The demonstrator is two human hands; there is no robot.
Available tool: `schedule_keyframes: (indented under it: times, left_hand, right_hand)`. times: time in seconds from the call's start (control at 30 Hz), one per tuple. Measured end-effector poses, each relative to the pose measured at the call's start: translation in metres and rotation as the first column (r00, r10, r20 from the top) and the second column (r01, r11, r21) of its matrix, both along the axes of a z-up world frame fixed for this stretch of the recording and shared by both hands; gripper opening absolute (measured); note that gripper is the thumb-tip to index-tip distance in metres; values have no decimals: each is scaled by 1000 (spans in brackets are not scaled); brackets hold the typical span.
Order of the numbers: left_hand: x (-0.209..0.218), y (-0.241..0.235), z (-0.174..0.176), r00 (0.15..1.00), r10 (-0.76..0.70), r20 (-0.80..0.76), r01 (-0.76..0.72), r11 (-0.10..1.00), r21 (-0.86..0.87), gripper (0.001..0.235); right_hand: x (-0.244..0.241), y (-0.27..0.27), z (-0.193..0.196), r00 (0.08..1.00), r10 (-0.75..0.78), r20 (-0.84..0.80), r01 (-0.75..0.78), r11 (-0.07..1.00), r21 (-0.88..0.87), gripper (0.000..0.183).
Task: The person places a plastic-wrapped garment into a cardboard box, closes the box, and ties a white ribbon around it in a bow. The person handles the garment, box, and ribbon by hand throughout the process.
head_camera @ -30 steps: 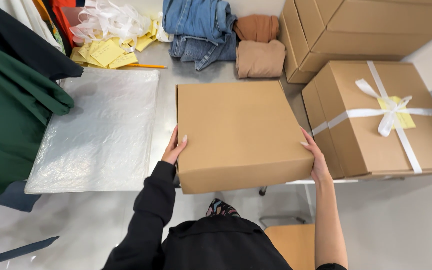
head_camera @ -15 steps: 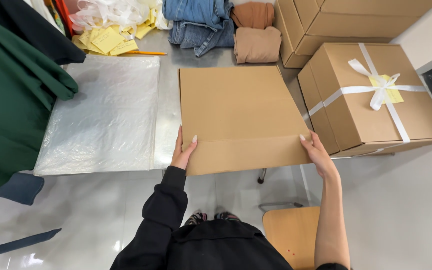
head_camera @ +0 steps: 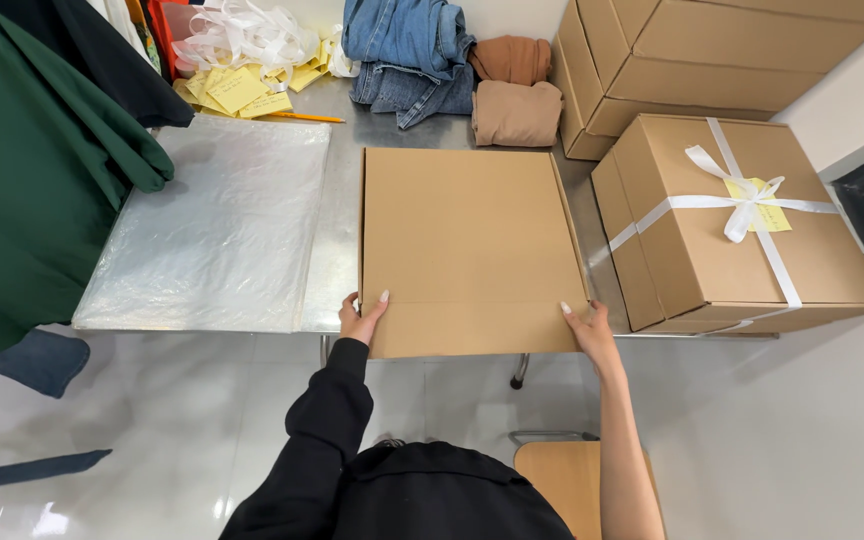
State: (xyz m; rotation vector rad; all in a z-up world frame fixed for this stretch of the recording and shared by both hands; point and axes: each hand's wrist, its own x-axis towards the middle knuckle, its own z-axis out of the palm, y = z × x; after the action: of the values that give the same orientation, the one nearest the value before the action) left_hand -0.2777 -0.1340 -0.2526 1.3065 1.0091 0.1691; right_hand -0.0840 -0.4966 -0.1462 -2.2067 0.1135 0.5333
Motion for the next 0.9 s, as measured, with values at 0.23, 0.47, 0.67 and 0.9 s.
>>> schedule_keyframes:
  times: [0.23,0.47,0.67,0.9]
  left_hand:
    - [-12,-17,47,995,85,-45,-79,988,129,96]
    - [-16,-21,42,999,-12,-48,18,991,135,101]
    - [-10,-34,51,996,-29,-82,53,949,311,90]
    - [-13,-52,48,998,30,-53,-8,926,378,76]
  right_hand:
    - [-23,0,28,983,-128,-133,176,863,474,103]
    - [-44,6,44,992,-113,63,69,875,478,90]
    - [-13,12,3,755,340,561,-293,940,-175,102]
    - [-37,112,-45,166,806,568,-369,585,-722,124]
